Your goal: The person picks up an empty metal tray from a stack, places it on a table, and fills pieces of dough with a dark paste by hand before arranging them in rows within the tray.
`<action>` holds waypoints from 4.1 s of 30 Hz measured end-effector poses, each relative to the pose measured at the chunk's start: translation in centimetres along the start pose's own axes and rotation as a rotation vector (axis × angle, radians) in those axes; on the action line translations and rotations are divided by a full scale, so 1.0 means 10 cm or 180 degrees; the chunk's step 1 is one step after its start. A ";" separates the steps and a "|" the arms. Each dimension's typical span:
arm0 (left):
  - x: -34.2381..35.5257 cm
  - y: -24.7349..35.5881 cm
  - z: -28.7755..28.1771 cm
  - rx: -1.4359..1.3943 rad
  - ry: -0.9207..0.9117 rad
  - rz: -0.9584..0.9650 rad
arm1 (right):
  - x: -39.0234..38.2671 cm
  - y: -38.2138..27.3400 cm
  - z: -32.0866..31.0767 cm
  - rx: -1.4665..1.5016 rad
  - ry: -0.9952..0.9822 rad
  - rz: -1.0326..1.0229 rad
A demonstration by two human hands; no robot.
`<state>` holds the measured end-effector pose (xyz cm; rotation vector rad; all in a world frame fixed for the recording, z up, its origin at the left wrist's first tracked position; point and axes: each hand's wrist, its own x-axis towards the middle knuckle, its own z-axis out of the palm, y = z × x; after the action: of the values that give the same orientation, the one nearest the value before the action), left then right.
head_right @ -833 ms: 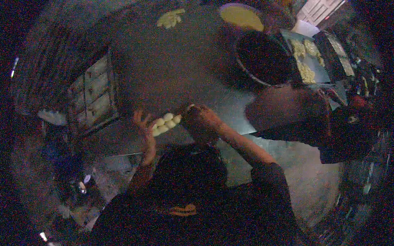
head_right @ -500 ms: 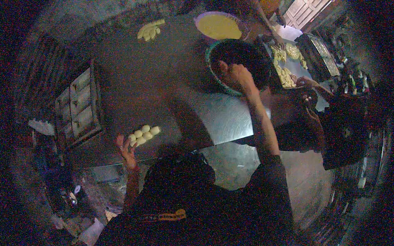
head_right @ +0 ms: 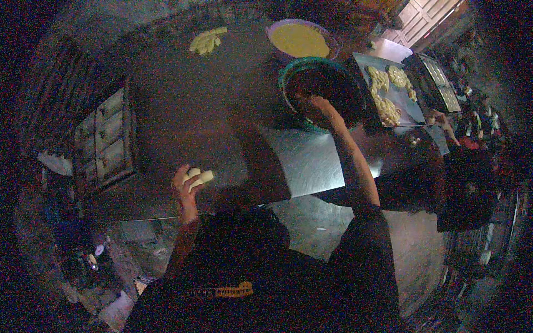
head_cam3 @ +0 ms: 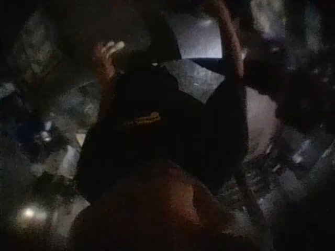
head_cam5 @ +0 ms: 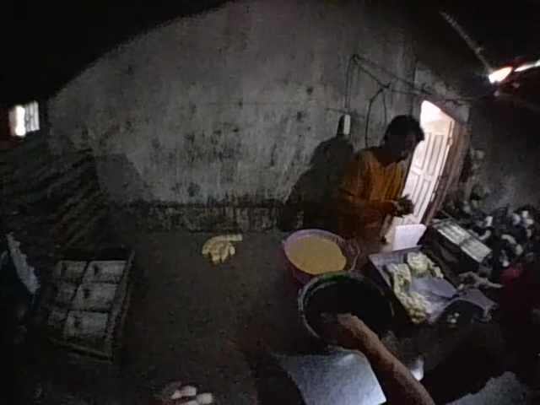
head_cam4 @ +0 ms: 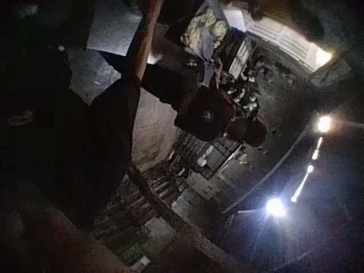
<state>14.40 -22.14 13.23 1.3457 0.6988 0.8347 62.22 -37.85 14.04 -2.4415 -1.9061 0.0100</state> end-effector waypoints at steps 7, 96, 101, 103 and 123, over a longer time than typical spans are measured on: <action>0.07 0.26 0.19 -0.0405 -0.0806 -0.0650 | 0.17 -0.61 -0.49 0.1470 -0.0078 0.1066; 0.12 -0.36 -1.22 0.3442 -0.0896 0.0411 | 0.82 -3.18 0.71 0.0948 0.0329 -0.1911; 0.19 -0.60 -1.01 0.3689 -0.0639 0.0312 | 0.76 -3.52 1.31 0.0333 -0.0042 -0.2027; 0.21 -0.57 -0.97 0.4091 -0.0604 -0.0192 | 0.73 -3.60 1.34 0.0133 -0.0172 -0.2004; 0.69 1.65 -3.00 0.1031 0.1873 0.1195 | 3.12 -5.67 -0.34 0.3972 -0.1742 -0.1791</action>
<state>-8.69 0.43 26.54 1.5581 1.0883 1.5019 14.97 6.00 20.27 -1.0877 -1.7453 1.4339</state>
